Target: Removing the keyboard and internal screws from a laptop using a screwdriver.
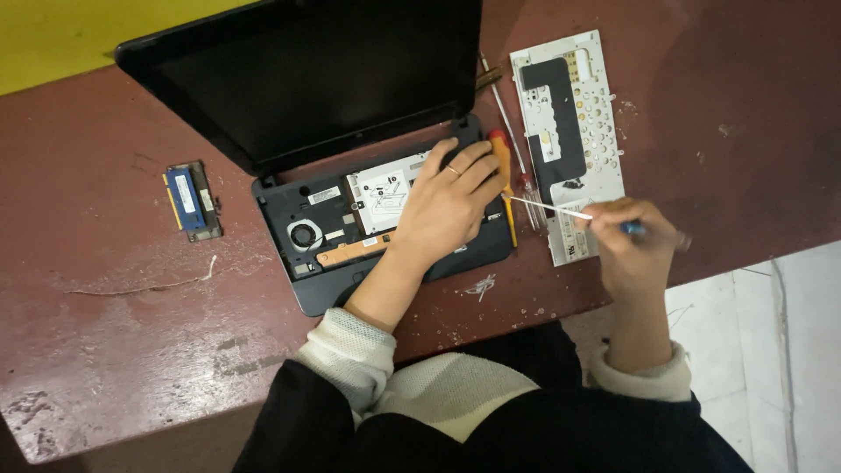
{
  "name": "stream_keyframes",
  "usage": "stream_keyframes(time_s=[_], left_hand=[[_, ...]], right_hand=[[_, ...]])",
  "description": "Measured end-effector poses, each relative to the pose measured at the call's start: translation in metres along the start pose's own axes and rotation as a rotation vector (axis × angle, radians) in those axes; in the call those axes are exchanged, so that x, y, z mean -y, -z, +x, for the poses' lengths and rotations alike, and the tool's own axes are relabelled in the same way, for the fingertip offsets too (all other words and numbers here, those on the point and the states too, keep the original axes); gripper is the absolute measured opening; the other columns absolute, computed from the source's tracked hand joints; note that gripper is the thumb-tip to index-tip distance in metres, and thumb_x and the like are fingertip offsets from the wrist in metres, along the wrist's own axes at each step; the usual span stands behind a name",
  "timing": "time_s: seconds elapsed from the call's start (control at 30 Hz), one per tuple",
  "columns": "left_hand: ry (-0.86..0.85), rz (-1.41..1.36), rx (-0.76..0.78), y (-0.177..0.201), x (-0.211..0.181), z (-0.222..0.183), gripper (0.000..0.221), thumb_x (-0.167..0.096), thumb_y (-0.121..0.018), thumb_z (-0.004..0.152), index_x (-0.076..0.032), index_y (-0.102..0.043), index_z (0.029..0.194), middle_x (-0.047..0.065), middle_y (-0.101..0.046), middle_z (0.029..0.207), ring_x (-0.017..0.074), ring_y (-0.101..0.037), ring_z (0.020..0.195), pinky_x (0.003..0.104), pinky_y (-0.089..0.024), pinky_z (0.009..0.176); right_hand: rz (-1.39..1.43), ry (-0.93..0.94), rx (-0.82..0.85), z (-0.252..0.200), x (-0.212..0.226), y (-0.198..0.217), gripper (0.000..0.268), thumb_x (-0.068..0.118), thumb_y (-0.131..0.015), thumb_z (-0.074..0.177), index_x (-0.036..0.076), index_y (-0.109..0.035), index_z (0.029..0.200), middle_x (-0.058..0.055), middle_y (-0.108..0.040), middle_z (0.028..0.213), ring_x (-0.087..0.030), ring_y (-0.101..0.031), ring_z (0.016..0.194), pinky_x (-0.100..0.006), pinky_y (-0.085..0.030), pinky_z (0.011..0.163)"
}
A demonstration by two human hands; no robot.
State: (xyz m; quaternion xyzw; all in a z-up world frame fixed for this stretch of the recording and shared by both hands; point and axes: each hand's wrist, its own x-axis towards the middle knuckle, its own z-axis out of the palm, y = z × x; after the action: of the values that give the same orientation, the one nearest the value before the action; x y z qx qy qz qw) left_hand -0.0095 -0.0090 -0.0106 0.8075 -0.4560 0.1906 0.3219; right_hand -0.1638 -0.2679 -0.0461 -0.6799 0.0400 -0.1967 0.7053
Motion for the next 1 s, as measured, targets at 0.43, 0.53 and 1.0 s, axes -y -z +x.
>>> stream_keyframes(time_s=[0.43, 0.53, 1.0], left_hand=[[0.006, -0.013, 0.094, 0.008, -0.001, 0.001, 0.016, -0.006, -0.063, 0.087, -0.016, -0.068, 0.099, 0.006, -0.06, 0.12, 0.0281, -0.047, 0.133, 0.053, -0.031, 0.113], [0.014, -0.021, 0.093, 0.01, -0.001, 0.002, 0.016, -0.005, -0.062, 0.089, -0.017, -0.068, 0.099, 0.006, -0.059, 0.119, 0.0284, -0.047, 0.133, 0.053, -0.032, 0.111], [0.019, 0.047, 0.082, 0.002, -0.001, -0.001, 0.022, -0.004, -0.059, 0.087, -0.019, -0.067, 0.099, 0.004, -0.057, 0.115, 0.0279, -0.046, 0.13, 0.056, -0.032, 0.106]], right_hand=[[-0.001, -0.162, -0.09, 0.019, 0.041, -0.1, 0.007, -0.011, -0.062, 0.096, -0.01, -0.055, 0.094, -0.036, -0.069, 0.101, -0.047, -0.073, 0.095, -0.058, -0.065, 0.082], [-0.102, -0.16, -0.121, 0.011, 0.057, -0.109, 0.008, -0.012, -0.061, 0.097, -0.01, -0.054, 0.091, -0.036, -0.069, 0.098, -0.048, -0.074, 0.091, -0.059, -0.065, 0.08], [-0.148, -0.174, -0.19, -0.016, 0.072, -0.119, 0.017, -0.019, -0.06, 0.092, -0.011, -0.052, 0.079, -0.037, -0.068, 0.089, -0.049, -0.073, 0.088, -0.057, -0.065, 0.076]])
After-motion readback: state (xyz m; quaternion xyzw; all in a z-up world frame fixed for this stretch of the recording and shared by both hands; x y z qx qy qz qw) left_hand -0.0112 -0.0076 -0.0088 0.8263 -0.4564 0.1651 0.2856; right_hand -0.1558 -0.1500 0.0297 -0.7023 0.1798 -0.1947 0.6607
